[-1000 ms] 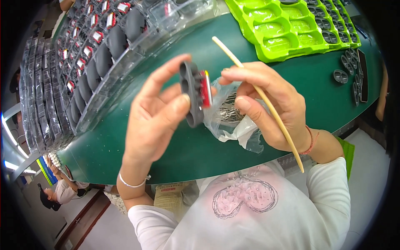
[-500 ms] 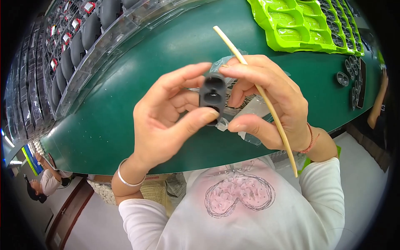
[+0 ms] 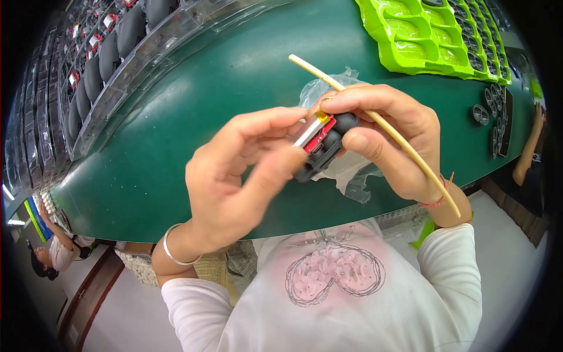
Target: The person inserts a metal pin into the hinge of a plastic case and uses a wooden stick to push it into place before setting the case in a tray.
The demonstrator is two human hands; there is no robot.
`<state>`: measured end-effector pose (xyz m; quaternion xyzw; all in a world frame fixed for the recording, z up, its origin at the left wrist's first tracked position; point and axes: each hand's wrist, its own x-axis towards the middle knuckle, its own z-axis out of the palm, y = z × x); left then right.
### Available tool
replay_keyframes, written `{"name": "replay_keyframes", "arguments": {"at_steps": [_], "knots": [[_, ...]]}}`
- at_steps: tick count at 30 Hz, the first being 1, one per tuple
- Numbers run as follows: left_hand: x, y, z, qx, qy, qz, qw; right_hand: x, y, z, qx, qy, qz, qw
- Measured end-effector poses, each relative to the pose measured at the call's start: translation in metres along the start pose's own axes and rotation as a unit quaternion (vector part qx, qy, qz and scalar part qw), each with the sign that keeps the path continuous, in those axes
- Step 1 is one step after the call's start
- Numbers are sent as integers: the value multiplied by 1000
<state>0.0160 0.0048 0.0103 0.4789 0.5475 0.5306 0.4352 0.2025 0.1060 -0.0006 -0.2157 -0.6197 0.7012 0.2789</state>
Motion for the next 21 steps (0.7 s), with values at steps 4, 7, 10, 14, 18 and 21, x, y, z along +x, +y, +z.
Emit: {"name": "replay_keyframes", "arguments": {"at_steps": [4,7,10,14,18,21], "knots": [[1,0,-5,-144,-23,-166,975,0,-1,1,51,5,43,998],[4,-2,-5,-171,-46,-234,956,1,-2,-1,47,-9,32,998],[8,-1,-3,-203,-42,-281,937,2,-3,-3,17,-22,24,999],[16,3,-7,-287,-82,-351,887,3,-6,0,84,-8,33,996],[15,6,-7,-302,-119,-333,885,4,0,-2,-46,-5,-94,994],[9,1,-12,-283,-76,-262,919,13,-8,-17,-190,24,-215,958]]}}
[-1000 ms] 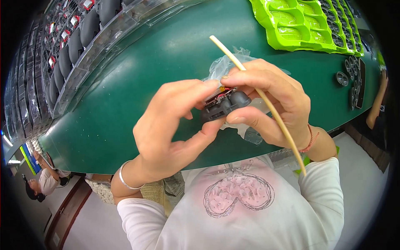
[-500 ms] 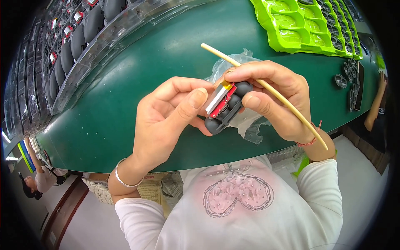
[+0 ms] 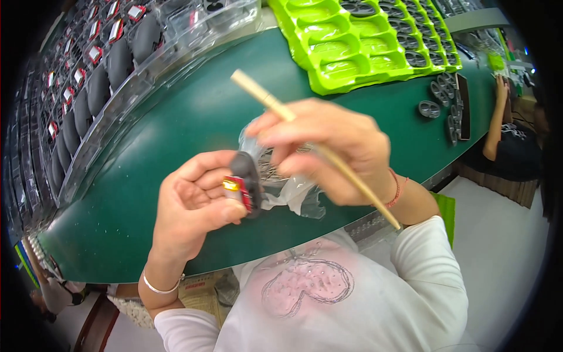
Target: The person inserts a metal pin into the hinge of a plastic case and uses a wooden stick to push it into place before setting the case in a tray.
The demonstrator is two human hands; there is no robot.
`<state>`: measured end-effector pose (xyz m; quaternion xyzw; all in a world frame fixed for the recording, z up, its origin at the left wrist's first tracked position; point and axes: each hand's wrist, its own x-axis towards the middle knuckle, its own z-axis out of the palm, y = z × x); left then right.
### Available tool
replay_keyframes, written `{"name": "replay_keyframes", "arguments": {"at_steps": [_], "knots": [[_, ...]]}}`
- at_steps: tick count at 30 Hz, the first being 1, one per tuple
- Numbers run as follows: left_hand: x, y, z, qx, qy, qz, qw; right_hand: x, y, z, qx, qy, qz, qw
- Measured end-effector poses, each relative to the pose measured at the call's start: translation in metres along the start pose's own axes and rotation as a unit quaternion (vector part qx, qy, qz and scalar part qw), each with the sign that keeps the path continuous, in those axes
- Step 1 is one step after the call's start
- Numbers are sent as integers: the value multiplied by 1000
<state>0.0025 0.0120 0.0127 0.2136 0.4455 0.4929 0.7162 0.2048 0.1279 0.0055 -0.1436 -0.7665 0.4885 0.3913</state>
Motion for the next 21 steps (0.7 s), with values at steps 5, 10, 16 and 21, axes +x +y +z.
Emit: {"name": "replay_keyframes", "arguments": {"at_steps": [5,10,16,21], "knots": [[8,-5,-18,17,28,57,998,21,9,-63,-331,145,44,932],[14,-10,-19,-28,21,80,996,34,48,-136,-604,32,-48,795],[12,-9,-22,-24,20,78,996,55,64,-141,-699,-116,-74,701],[9,-6,-27,-44,7,68,997,62,34,-128,-628,-58,-54,774]]}}
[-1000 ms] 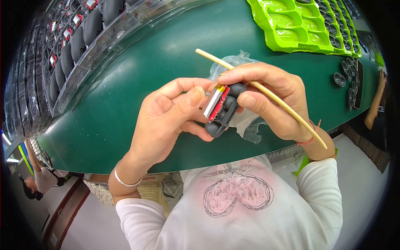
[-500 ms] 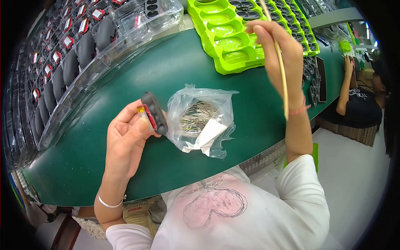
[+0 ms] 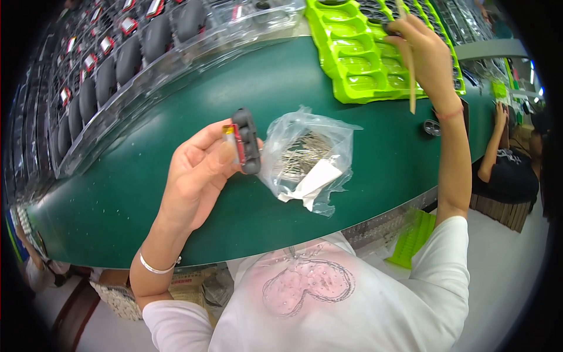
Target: The person inserts a metal pin into the hinge of a plastic case and uses a wooden stick to push it into place before setting the case in a tray.
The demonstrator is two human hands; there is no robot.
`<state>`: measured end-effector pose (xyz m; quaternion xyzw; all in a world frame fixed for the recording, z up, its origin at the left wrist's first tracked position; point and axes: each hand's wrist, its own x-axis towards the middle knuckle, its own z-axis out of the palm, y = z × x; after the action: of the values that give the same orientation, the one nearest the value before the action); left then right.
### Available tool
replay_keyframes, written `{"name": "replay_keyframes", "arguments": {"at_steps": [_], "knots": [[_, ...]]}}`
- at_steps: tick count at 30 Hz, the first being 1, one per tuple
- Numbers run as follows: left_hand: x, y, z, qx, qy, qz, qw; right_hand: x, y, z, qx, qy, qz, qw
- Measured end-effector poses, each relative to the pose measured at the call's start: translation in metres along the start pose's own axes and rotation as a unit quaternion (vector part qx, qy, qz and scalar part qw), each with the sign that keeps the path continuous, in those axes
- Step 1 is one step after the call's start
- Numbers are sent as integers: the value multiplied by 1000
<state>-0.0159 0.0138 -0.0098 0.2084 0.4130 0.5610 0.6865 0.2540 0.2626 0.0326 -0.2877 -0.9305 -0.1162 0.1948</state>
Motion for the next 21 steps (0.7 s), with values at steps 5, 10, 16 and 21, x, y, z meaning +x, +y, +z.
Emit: {"name": "replay_keyframes", "arguments": {"at_steps": [5,10,16,21], "knots": [[-2,4,7,-21,-75,-1,997,-20,-83,-28,589,-33,201,782],[-6,6,19,-23,-39,-23,999,-23,-130,-15,792,-129,197,563],[-7,0,16,-14,-49,-35,998,-28,-147,-13,787,-98,204,574],[-5,2,14,-32,-66,-60,995,-35,-156,-11,750,-41,198,630]]}}
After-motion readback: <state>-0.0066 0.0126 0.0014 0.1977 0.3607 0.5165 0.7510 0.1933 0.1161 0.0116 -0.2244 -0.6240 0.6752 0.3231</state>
